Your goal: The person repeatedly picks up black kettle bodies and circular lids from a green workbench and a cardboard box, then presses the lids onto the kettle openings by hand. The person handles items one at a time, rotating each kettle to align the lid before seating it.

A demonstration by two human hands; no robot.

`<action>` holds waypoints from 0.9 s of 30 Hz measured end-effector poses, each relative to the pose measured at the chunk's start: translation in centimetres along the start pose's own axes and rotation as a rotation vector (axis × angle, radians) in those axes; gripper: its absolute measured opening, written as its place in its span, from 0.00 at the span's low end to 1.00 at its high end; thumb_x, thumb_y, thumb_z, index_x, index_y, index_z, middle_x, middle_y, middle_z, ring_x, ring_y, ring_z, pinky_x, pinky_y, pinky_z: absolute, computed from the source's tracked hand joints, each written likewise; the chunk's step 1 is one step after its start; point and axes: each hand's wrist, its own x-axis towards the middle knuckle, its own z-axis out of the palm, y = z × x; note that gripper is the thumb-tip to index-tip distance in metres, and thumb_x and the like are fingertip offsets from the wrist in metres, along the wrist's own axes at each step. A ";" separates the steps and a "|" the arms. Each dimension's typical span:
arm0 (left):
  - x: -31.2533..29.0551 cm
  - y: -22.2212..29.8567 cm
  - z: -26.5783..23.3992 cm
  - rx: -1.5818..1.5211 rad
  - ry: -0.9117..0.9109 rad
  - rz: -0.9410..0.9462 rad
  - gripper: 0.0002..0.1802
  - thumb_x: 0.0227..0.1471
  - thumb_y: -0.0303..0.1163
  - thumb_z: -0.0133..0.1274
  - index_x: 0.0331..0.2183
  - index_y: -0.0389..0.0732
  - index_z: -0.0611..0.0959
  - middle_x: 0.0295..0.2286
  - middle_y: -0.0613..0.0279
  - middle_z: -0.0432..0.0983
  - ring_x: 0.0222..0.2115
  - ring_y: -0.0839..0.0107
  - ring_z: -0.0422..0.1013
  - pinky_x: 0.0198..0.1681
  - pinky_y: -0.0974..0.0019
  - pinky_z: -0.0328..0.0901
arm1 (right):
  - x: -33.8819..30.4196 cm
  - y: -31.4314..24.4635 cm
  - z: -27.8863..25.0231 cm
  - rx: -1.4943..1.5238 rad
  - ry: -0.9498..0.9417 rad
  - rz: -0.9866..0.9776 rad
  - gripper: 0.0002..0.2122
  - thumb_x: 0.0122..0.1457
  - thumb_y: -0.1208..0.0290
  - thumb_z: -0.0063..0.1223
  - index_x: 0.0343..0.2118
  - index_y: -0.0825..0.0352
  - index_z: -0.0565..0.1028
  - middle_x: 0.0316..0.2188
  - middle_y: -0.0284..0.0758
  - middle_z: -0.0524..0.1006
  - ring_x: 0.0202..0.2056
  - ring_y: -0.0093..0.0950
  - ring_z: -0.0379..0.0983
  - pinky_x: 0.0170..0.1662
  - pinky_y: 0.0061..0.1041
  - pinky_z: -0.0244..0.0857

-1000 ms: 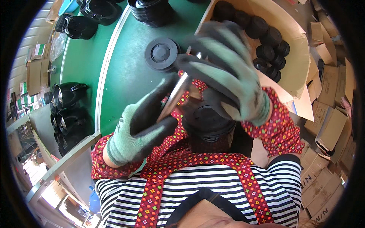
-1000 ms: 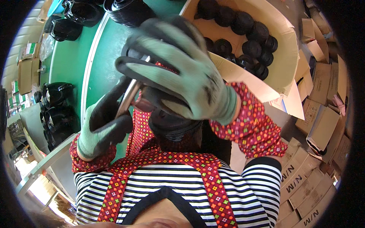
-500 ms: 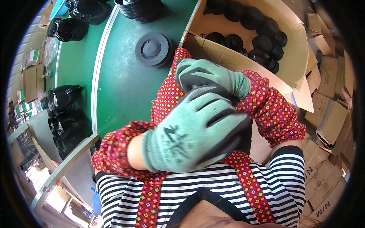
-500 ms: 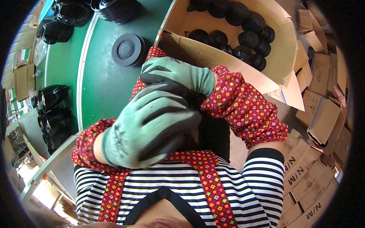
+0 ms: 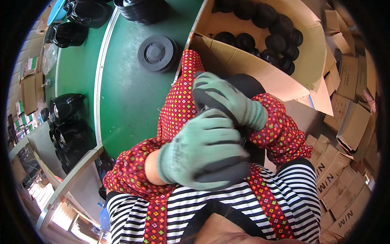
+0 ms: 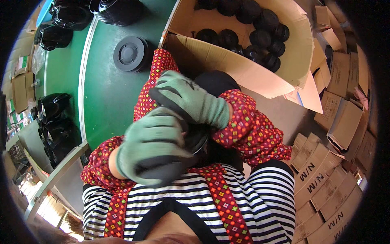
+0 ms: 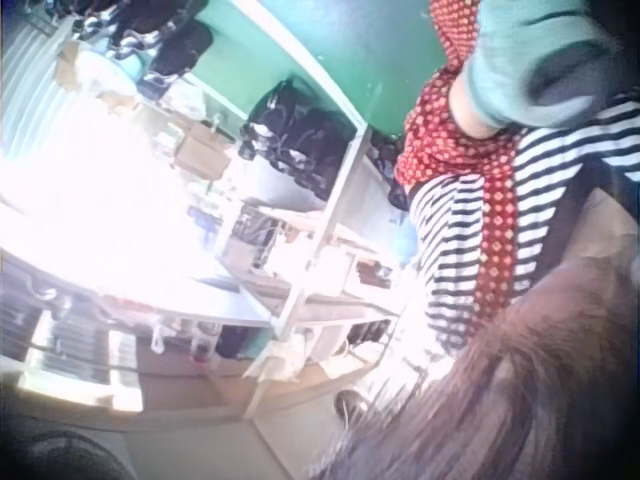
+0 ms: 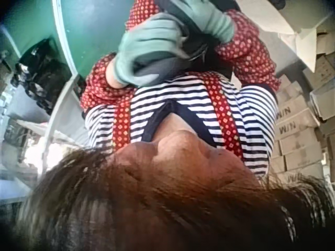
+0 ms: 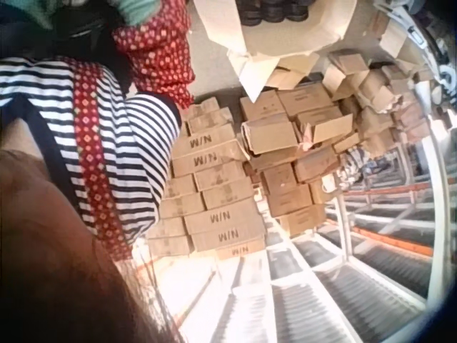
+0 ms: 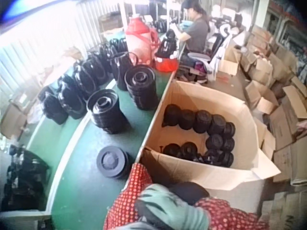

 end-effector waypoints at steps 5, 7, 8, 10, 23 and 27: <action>-4.9 -2.5 -3.2 -0.593 0.202 -0.154 0.21 0.60 0.44 0.54 0.27 0.35 0.86 0.27 0.53 0.82 0.33 0.56 0.79 0.48 0.48 0.72 | 2.6 -3.5 -5.8 -0.173 -0.354 0.457 0.21 0.45 0.59 0.70 0.42 0.61 0.78 0.37 0.35 0.75 0.40 0.41 0.71 0.49 0.38 0.63; -5.2 -1.7 -3.6 -0.523 0.220 -0.332 0.26 0.70 0.40 0.43 0.29 0.32 0.86 0.27 0.53 0.82 0.33 0.58 0.80 0.47 0.51 0.74 | 2.6 -2.7 -6.2 -0.114 -0.380 0.435 0.22 0.50 0.53 0.69 0.41 0.62 0.77 0.37 0.37 0.75 0.42 0.41 0.72 0.51 0.40 0.64; -4.9 -1.4 -4.0 -0.490 0.214 -0.381 0.22 0.69 0.40 0.44 0.35 0.31 0.83 0.32 0.50 0.80 0.38 0.56 0.78 0.50 0.51 0.72 | 2.4 -2.1 -6.4 -0.085 -0.393 0.424 0.23 0.52 0.49 0.68 0.41 0.63 0.76 0.36 0.38 0.75 0.43 0.41 0.72 0.52 0.41 0.64; -2.1 1.2 -4.9 -0.241 0.175 -0.418 0.21 0.67 0.40 0.47 0.46 0.29 0.78 0.43 0.44 0.76 0.47 0.52 0.74 0.56 0.50 0.67 | 1.8 -0.4 -6.4 -0.025 -0.394 0.363 0.25 0.50 0.49 0.71 0.43 0.63 0.77 0.37 0.37 0.76 0.42 0.40 0.72 0.51 0.41 0.64; 3.4 2.2 -0.9 0.727 -0.083 -0.645 0.24 0.66 0.37 0.52 0.56 0.30 0.74 0.41 0.39 0.80 0.40 0.44 0.79 0.43 0.50 0.72 | -1.5 2.1 -1.2 0.148 -0.122 0.397 0.22 0.53 0.60 0.68 0.48 0.65 0.78 0.48 0.43 0.78 0.51 0.46 0.73 0.56 0.43 0.67; 4.5 2.5 -0.9 0.733 -0.140 -0.736 0.24 0.68 0.41 0.49 0.55 0.32 0.77 0.39 0.38 0.82 0.40 0.43 0.80 0.43 0.48 0.73 | -1.3 2.7 -0.4 0.129 -0.097 0.411 0.19 0.55 0.56 0.66 0.44 0.64 0.79 0.45 0.43 0.79 0.48 0.46 0.74 0.54 0.44 0.67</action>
